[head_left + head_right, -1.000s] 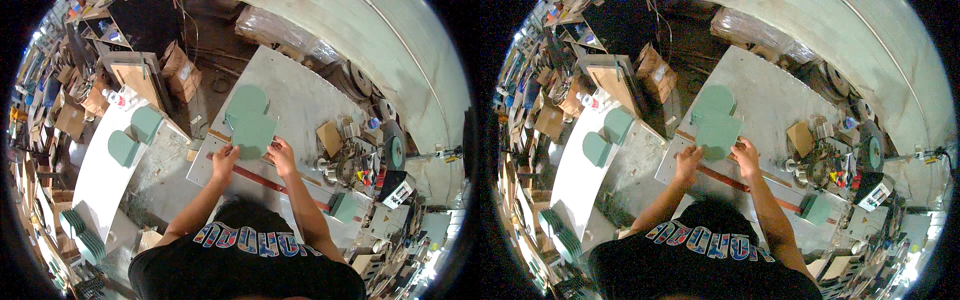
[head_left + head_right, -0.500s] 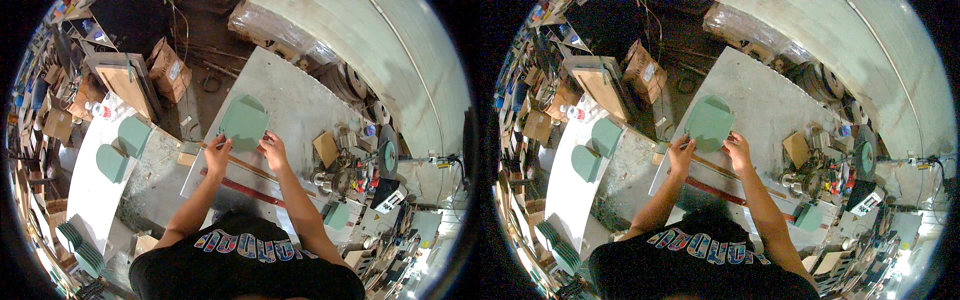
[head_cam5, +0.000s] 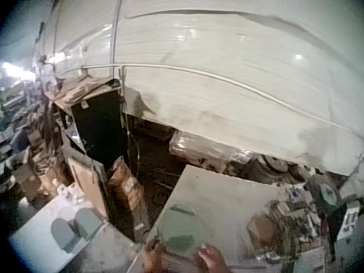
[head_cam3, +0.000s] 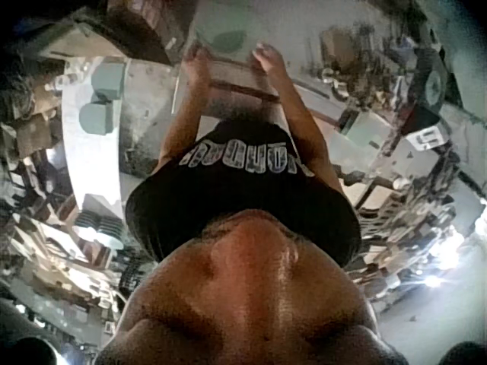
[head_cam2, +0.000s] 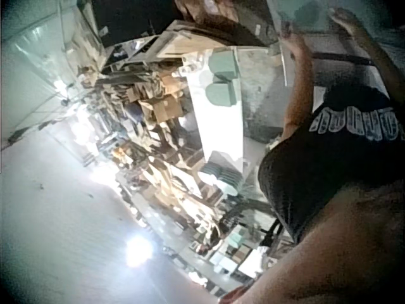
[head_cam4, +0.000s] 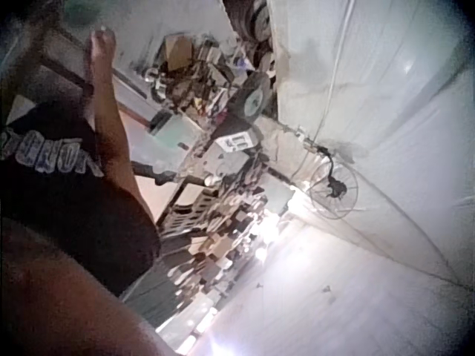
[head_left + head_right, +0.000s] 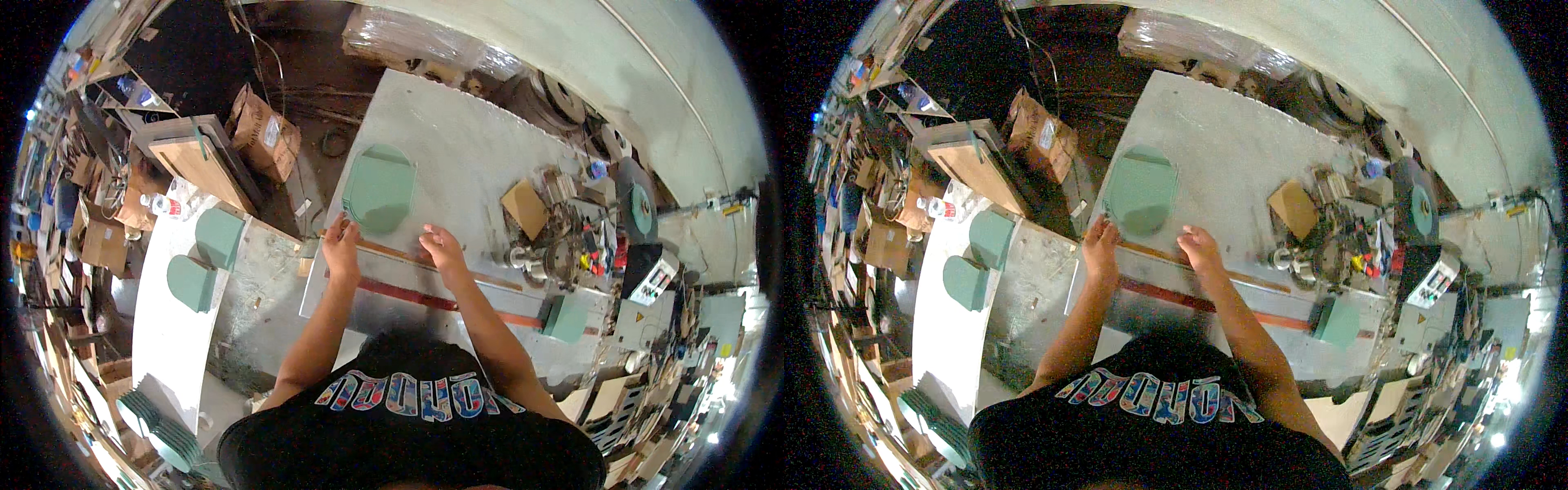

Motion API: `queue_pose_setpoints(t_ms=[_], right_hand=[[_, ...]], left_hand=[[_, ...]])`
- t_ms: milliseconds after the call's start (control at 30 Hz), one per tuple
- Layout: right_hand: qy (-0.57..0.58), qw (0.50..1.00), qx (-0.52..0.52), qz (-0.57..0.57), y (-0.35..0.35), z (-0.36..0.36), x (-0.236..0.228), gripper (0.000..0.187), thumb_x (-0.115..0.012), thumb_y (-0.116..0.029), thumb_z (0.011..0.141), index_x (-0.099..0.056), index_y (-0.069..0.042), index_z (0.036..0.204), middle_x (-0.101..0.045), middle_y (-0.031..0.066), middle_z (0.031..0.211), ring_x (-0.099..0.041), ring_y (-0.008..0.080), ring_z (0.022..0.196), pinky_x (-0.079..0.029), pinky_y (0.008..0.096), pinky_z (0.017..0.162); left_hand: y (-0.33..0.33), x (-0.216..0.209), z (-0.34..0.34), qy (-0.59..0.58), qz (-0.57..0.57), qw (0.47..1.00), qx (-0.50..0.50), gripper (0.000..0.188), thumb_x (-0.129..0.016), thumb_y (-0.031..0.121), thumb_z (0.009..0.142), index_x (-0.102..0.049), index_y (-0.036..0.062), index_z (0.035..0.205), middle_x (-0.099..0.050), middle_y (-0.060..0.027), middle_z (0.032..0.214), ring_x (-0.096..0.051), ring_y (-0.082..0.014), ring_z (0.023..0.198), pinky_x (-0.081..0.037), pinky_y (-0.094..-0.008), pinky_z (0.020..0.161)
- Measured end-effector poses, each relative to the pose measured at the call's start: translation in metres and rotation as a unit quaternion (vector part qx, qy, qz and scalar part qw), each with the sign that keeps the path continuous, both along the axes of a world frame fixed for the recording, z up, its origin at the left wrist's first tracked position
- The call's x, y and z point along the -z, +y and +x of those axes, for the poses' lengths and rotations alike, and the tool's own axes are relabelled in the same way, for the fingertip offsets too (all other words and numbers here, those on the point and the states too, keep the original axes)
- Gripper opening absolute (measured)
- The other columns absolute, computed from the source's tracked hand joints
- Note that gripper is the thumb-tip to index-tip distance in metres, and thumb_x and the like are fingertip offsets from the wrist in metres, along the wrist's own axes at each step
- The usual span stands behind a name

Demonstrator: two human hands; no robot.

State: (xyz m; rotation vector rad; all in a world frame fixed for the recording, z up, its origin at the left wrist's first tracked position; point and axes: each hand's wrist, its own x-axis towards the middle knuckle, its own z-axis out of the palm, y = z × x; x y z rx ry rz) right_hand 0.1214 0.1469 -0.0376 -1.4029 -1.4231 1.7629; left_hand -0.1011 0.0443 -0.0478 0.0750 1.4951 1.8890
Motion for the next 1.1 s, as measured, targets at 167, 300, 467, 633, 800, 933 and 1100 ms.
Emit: queue_pose_setpoints(t_ms=[167,300,467,633,800,933,1100], right_hand=[[-0.031,0.999,-0.011,0.008,-0.044,0.061,-0.007,0.041,-0.071,-0.021,0.105,-0.066,-0.002,0.14,-0.07,0.0058,0.113,-0.068,0.0139,0.099,-0.058,0.0319,0.084],[-0.02,0.998,0.035,0.041,-0.073,0.116,-0.007,0.036,-0.071,-0.021,0.104,-0.069,-0.003,0.135,-0.071,0.0036,0.106,-0.067,0.0118,0.094,-0.056,0.0298,0.08],[-0.067,0.985,0.073,0.139,-0.078,0.197,-0.022,0.029,-0.072,-0.021,0.103,-0.074,-0.002,0.124,-0.075,0.0054,0.103,-0.067,0.0138,0.09,-0.055,0.0322,0.08],[-0.157,0.932,0.155,0.287,-0.065,0.31,-0.026,0.025,-0.074,-0.02,0.099,-0.075,-0.003,0.118,-0.077,0.0093,0.102,-0.072,0.0256,0.091,-0.057,0.0387,0.082],[-0.462,0.788,0.143,0.381,-0.057,0.45,-0.03,0.041,-0.079,-0.021,0.092,-0.07,-0.009,0.131,-0.072,0.0148,0.131,-0.064,0.0369,0.126,-0.05,0.0518,0.106],[-0.547,0.758,0.193,0.297,-0.063,0.536,-0.01,0.046,-0.08,-0.02,0.088,-0.069,-0.009,0.132,-0.069,0.0174,0.131,-0.061,0.0392,0.127,-0.046,0.0526,0.11],[-0.421,0.855,0.175,0.247,-0.055,0.574,0.001,0.054,-0.081,-0.019,0.087,-0.067,-0.01,0.138,-0.067,0.0187,0.134,-0.06,0.0416,0.127,-0.047,0.0519,0.11]], left_hand=[[-0.025,-0.009,0.031,-0.073,-0.039,0.996,0.04,0.045,-0.067,0.007,0.1,-0.058,-0.0031,0.143,-0.063,-0.0007,0.099,-0.057,-0.0101,0.081,-0.047,-0.0266,0.07],[-0.046,0.0,0.075,-0.138,-0.049,0.98,0.132,0.033,-0.067,0.01,0.1,-0.061,0.0,0.131,-0.063,-0.0016,0.096,-0.057,-0.0111,0.078,-0.047,-0.0273,0.066],[-0.048,-0.009,0.159,-0.065,-0.078,0.951,0.293,0.04,-0.07,0.017,0.101,-0.064,-0.0027,0.135,-0.07,-0.0042,0.102,-0.061,-0.0111,0.08,-0.051,-0.0288,0.072],[-0.039,-0.008,0.253,-0.071,-0.071,0.909,0.404,0.042,-0.072,0.02,0.103,-0.063,0.0006,0.139,-0.071,-0.0069,0.103,-0.066,-0.0161,0.091,-0.056,-0.0304,0.08],[-0.032,-0.009,0.347,0.083,-0.077,0.829,0.547,0.047,-0.073,0.023,0.101,-0.063,-0.001,0.141,-0.074,-0.0096,0.113,-0.068,-0.0165,0.096,-0.055,-0.0316,0.086],[-0.01,-0.016,0.417,0.247,-0.037,0.719,0.648,0.058,-0.077,0.028,0.099,-0.059,-0.0012,0.146,-0.075,-0.0134,0.119,-0.07,-0.0221,0.103,-0.057,-0.0356,0.093],[0.023,0.005,0.496,0.332,-0.019,0.656,0.678,0.081,-0.084,0.032,0.091,-0.048,0.0004,0.156,-0.074,-0.0182,0.124,-0.072,-0.0287,0.105,-0.058,-0.0401,0.096]])
